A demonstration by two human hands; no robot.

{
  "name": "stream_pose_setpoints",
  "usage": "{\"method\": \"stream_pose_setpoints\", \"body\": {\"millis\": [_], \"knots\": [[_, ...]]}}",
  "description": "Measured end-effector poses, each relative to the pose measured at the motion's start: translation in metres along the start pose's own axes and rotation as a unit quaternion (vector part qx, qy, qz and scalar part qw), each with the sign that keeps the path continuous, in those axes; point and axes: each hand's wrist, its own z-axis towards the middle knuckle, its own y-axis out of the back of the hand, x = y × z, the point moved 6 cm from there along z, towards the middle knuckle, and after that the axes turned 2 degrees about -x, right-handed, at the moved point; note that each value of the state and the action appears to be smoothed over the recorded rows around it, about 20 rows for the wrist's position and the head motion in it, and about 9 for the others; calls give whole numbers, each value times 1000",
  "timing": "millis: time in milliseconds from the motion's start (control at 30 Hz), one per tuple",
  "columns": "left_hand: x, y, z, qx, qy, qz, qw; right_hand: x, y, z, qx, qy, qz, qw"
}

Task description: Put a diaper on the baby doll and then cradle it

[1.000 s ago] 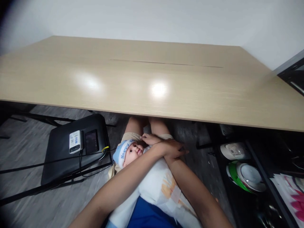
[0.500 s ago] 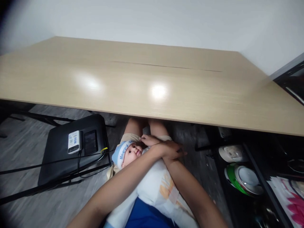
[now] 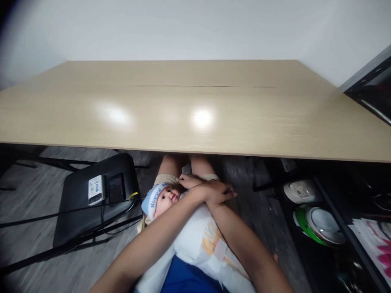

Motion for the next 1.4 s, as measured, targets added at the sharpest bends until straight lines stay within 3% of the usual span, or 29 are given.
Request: {"method": "stream_pose_setpoints", "body": {"millis": [733, 1400], "knots": [[4, -3, 3, 8, 2, 8, 1000, 12, 7, -11, 6, -3, -19, 1000], [-1, 1, -1, 8, -25, 4, 1000, -17, -8, 14, -6, 31, -13, 999]]}}
